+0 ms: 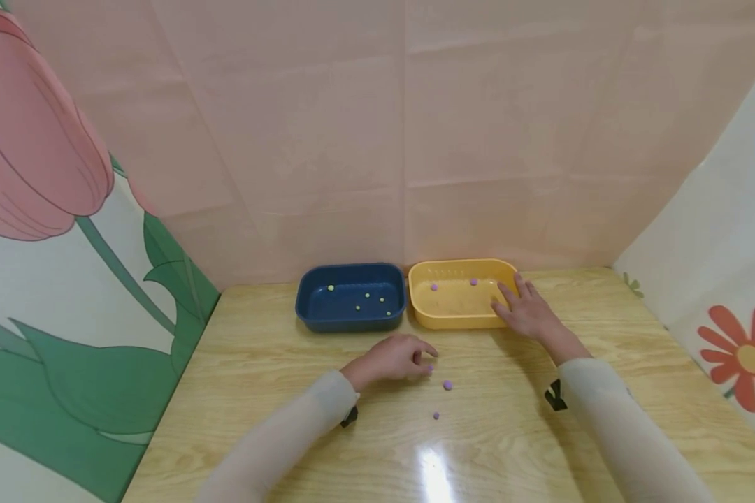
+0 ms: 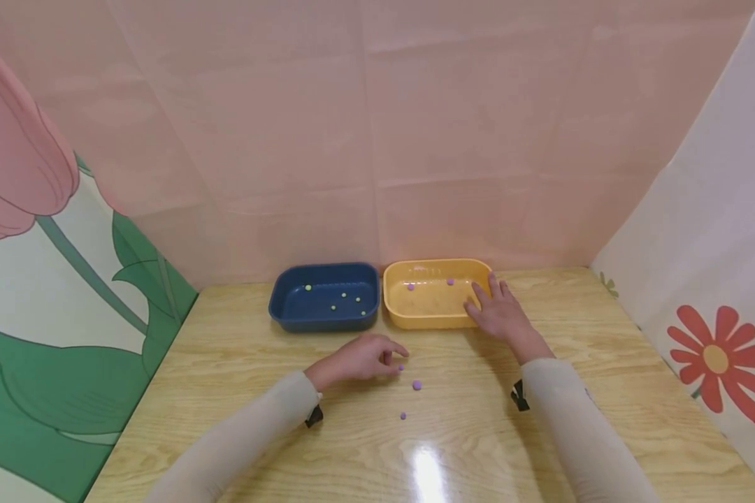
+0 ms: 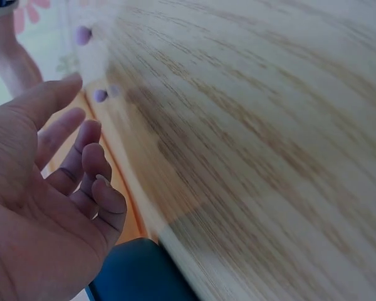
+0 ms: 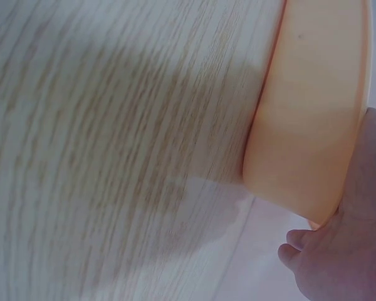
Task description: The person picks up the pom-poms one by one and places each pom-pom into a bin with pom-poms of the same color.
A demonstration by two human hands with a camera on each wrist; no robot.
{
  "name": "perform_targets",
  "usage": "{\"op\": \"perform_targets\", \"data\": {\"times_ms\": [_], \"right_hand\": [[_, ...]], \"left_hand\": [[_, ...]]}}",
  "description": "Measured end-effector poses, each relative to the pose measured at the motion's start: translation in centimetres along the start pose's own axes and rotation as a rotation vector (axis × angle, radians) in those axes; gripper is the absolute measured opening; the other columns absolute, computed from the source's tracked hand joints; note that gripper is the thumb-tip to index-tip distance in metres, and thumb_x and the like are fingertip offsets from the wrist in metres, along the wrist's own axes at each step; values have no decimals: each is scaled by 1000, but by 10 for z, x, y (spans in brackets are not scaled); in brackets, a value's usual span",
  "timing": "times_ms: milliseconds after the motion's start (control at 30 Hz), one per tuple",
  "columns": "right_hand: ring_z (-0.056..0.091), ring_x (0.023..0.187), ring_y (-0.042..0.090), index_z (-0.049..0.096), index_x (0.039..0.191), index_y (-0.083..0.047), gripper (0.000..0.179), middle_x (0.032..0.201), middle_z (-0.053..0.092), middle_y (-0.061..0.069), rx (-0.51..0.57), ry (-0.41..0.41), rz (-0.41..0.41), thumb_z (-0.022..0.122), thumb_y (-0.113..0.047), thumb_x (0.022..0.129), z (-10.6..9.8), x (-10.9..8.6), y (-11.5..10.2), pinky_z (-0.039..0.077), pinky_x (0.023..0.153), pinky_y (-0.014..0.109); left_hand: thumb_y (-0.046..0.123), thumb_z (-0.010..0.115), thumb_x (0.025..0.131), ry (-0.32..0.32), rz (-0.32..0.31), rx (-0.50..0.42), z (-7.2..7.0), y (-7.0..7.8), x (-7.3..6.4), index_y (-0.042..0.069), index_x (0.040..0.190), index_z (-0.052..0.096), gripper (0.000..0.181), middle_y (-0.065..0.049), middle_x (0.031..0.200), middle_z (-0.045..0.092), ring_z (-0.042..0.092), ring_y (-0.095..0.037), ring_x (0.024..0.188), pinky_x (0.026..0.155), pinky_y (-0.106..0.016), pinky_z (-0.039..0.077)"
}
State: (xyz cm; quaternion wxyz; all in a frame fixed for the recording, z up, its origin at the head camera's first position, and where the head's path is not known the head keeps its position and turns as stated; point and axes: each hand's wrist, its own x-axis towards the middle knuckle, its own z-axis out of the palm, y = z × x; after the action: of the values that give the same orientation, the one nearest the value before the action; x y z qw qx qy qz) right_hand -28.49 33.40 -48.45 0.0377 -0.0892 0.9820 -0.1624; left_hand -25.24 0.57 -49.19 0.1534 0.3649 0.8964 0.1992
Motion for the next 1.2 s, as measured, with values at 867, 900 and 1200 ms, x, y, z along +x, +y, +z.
{"op": "perform_targets", "data": {"times_ms": [867,900,1200], "right_hand": [[3,143,65,22,159,3,71,161,-6,38,0,4,4,34,-46,109,-1,0,-1,13,111,75],[3,143,65,22,159,3,71,161,-6,38,-2,4,5,34,-46,109,-1,0,-1,13,111,75],[5,142,66,22,159,3,69,161,-5,39,-19,8,-2,34,-44,109,1,0,0,15,111,75]], "left_hand": [[34,77,92,-11,6,7,8,-7,5,29,126,73,35,13,79,57,51,-2,73,66,-20,42],[34,77,92,-8,5,-2,9,-8,6,28,124,74,33,12,79,58,51,-2,73,66,-20,42],[29,77,92,29,6,-34,14,-6,7,27,92,74,4,14,76,58,52,-2,70,64,-19,42]]}}
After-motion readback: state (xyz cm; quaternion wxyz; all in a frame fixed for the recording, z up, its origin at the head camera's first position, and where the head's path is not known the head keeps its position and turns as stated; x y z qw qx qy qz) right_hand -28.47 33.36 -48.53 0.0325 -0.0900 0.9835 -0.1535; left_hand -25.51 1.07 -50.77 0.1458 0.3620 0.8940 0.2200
